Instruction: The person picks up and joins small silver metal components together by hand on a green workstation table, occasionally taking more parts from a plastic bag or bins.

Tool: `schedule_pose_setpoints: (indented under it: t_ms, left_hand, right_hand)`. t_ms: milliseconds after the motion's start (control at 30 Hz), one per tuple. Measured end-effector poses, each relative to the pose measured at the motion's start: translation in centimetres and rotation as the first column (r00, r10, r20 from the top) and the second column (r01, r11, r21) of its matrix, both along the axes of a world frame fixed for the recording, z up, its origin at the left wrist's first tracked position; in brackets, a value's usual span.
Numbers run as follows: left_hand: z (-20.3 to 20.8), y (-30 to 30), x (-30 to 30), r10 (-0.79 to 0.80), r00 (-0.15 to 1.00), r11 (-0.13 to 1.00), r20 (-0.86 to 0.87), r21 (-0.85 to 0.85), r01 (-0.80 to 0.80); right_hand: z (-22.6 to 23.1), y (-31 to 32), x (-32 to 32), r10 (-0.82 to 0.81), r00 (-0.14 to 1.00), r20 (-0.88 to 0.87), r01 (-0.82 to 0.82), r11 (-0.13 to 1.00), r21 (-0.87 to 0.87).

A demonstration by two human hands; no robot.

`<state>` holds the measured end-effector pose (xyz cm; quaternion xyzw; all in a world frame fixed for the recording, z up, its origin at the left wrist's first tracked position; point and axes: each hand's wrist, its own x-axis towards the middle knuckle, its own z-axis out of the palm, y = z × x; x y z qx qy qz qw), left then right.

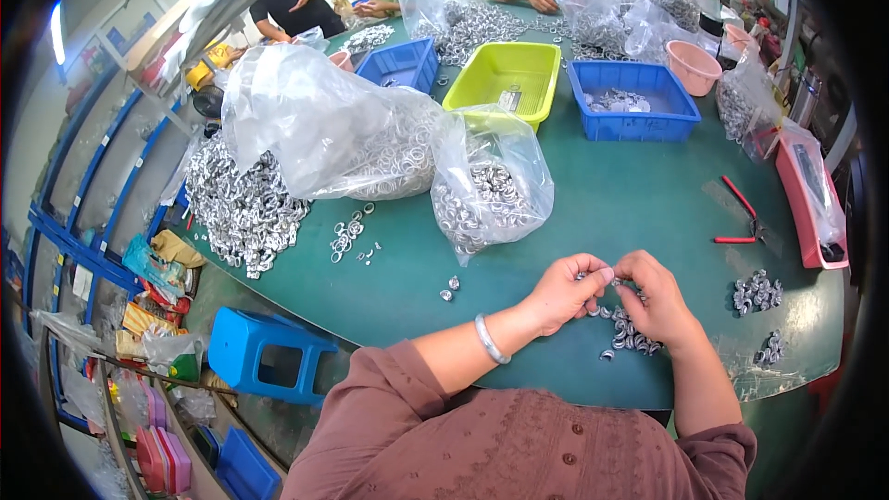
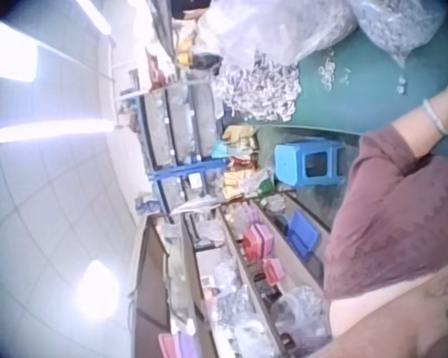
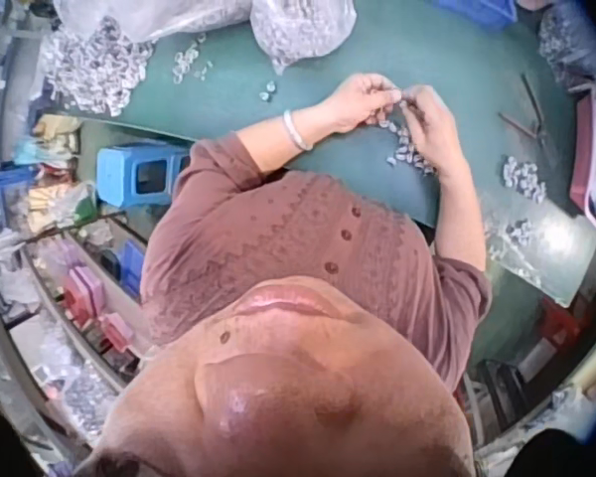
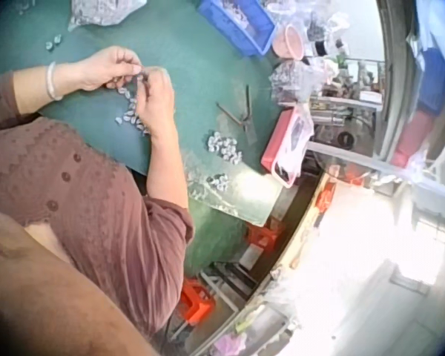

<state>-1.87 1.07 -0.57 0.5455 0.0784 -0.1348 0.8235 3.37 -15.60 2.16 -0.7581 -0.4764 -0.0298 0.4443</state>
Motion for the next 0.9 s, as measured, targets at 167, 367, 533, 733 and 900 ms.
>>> schedule_pose_setpoints:
  t_ms: [167, 367, 533, 733, 900]
  left_hand:
    - [-0.04, -0.23, -0.13, -0.111, 0.993, 0.99, 0.038, 0.094, 0.108]
    - [0.16, -0.23, -0.23, -0.144, 0.99, 0.989, 0.004, 0.027, 0.144]
    - [0.07, 0.17, -0.23, -0.108, 0.994, 0.984, -0.027, -0.148, 0.103]
    - [-0.01, 0.22, -0.3, -0.123, 0.992, 0.959, -0.026, -0.261, 0.112]
    - [-0.31, -0.13, -0.14, -0.108, 0.994, 0.965, -0.018, -0.241, 0.1]
  right_hand:
    - [0.3, -0.51, -0.21, 0.027, 1.0, 0.0, -0.027, 0.999, 0.025]
    - [0.34, -0.38, -0.47, 0.034, 0.999, 0.01, -0.035, 0.997, 0.062]
    - [0.07, -0.06, -0.56, -0.078, 0.994, -0.08, 0.089, 0.986, 0.14]
    - [-0.45, -0.12, -0.42, -0.03, 0.982, -0.185, 0.068, 0.976, 0.207]
    - [-0.04, -0.17, -0.61, -0.055, 0.981, -0.186, 0.093, 0.974, 0.204]
